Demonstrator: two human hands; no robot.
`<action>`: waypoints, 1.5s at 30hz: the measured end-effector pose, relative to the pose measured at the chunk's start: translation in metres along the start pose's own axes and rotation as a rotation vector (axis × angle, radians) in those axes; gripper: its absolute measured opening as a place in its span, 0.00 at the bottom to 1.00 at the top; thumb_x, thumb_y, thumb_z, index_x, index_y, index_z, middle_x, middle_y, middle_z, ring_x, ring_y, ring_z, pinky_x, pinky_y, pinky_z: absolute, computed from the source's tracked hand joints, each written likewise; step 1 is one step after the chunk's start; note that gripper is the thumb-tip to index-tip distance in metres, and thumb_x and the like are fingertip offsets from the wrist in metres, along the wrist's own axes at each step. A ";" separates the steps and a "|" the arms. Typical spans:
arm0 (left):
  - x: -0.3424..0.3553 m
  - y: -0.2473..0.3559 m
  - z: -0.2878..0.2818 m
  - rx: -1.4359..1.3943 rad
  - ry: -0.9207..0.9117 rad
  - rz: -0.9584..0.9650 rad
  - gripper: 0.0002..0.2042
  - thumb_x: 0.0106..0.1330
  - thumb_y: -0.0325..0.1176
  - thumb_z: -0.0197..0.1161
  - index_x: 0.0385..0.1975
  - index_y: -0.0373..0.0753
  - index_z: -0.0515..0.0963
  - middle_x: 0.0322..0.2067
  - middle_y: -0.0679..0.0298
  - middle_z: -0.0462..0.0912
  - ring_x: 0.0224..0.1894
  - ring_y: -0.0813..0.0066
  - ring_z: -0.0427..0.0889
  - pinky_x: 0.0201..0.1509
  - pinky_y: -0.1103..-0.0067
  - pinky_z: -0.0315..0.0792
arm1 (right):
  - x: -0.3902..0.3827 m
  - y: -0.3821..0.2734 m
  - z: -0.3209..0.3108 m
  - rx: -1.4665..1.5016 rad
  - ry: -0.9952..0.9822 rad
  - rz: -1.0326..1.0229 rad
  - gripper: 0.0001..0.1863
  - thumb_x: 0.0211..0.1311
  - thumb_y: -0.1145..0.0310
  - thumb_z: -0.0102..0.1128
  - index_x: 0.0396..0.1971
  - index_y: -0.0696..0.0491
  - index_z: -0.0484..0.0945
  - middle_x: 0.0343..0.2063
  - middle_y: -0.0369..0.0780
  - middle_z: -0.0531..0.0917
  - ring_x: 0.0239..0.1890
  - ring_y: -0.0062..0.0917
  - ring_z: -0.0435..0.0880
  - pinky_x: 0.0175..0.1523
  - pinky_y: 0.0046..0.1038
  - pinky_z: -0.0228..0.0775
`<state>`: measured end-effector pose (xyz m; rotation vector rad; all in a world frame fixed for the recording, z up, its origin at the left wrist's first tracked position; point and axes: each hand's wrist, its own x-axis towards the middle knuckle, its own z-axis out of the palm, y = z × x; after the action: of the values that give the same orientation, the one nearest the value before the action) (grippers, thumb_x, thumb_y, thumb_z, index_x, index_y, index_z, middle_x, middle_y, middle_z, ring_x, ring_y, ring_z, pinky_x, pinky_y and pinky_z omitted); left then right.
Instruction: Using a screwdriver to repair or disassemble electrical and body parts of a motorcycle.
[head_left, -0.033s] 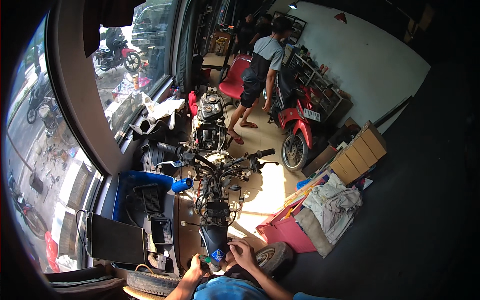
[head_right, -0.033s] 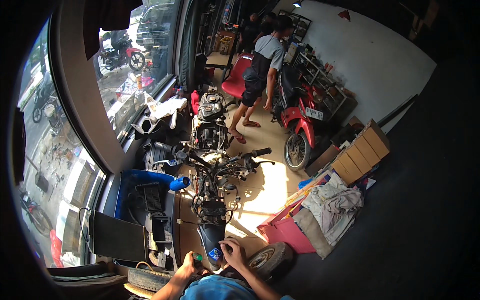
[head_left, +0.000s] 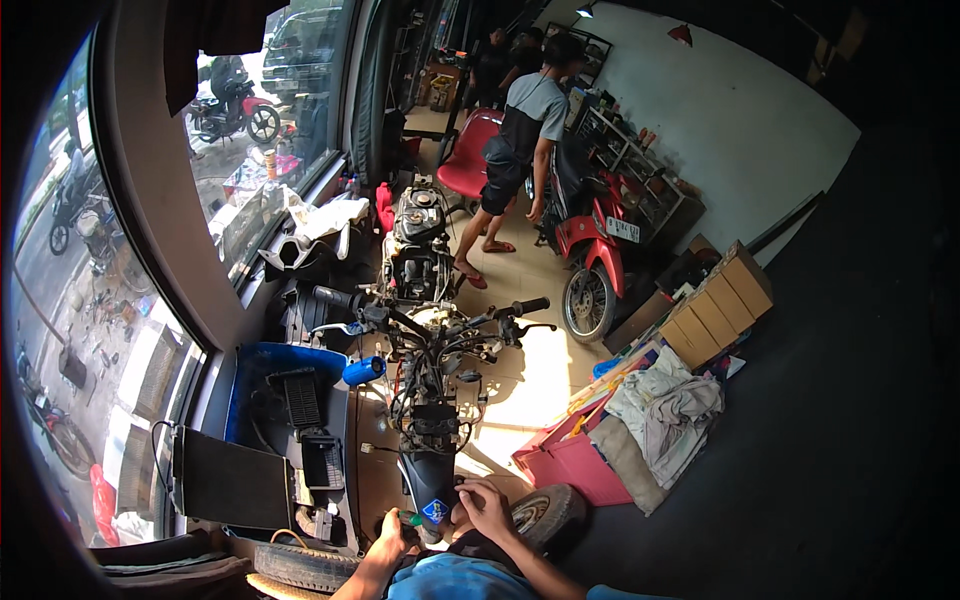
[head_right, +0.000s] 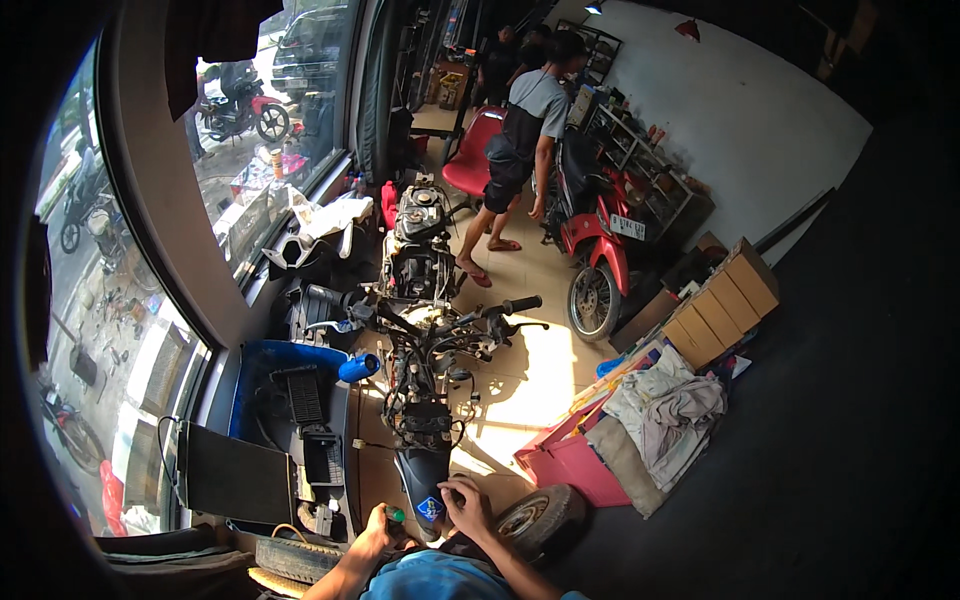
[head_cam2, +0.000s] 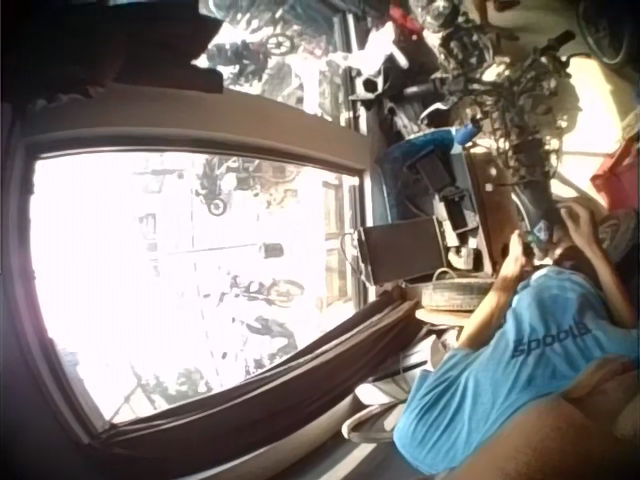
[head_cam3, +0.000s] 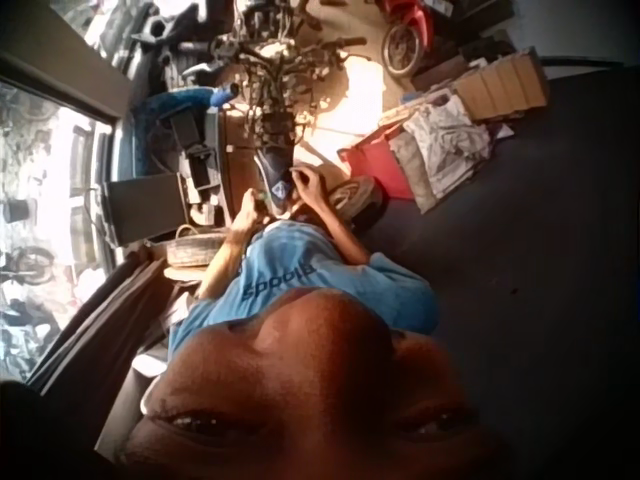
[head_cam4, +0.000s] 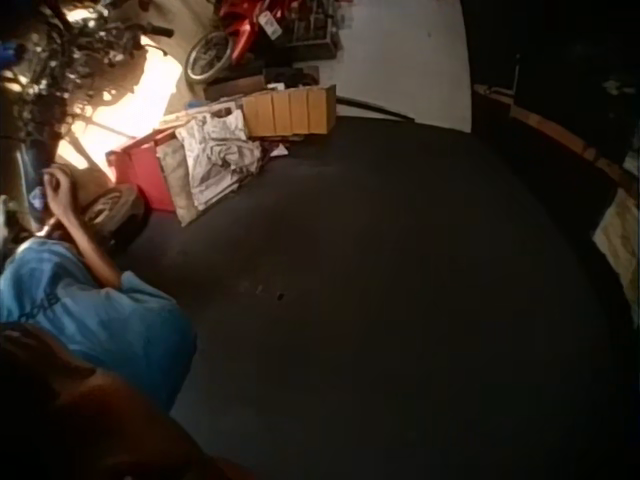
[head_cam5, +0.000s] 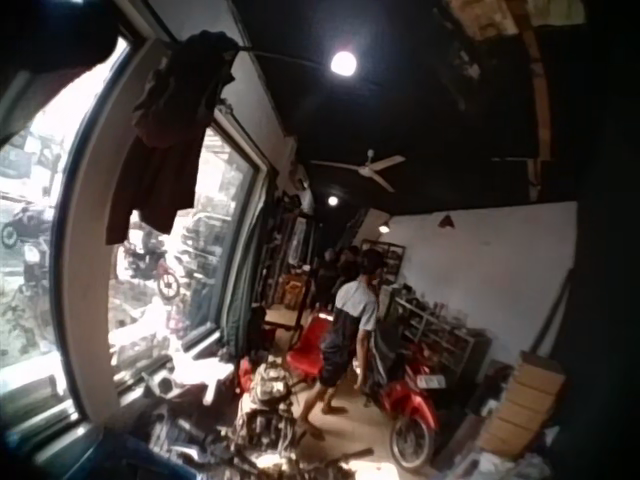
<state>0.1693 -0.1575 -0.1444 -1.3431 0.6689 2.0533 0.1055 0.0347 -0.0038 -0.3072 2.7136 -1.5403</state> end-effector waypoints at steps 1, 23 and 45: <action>0.001 0.000 0.000 0.002 0.001 -0.003 0.20 0.58 0.57 0.54 0.28 0.43 0.71 0.26 0.63 0.73 0.30 0.60 0.72 0.35 0.57 0.68 | 0.000 0.002 -0.001 0.006 -0.009 0.015 0.09 0.61 0.67 0.59 0.37 0.55 0.82 0.38 0.42 0.83 0.47 0.35 0.80 0.52 0.31 0.71; 0.013 0.008 -0.006 0.017 0.024 -0.037 0.21 0.60 0.57 0.50 0.32 0.43 0.72 0.30 0.60 0.76 0.35 0.58 0.74 0.40 0.55 0.68 | 0.006 0.035 -0.010 -0.043 -0.028 0.051 0.07 0.58 0.68 0.60 0.36 0.52 0.82 0.37 0.43 0.83 0.43 0.36 0.82 0.46 0.30 0.73; 0.030 0.007 -0.029 -0.021 0.031 -0.069 0.23 0.63 0.58 0.45 0.35 0.42 0.72 0.35 0.58 0.78 0.40 0.57 0.75 0.44 0.53 0.68 | 0.006 0.030 0.016 0.033 -0.180 0.165 0.06 0.56 0.69 0.61 0.34 0.51 0.82 0.30 0.40 0.82 0.35 0.33 0.81 0.42 0.31 0.71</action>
<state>0.1735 -0.1766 -0.1818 -1.3933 0.6081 1.9938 0.0957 0.0352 -0.0373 -0.2047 2.5054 -1.4375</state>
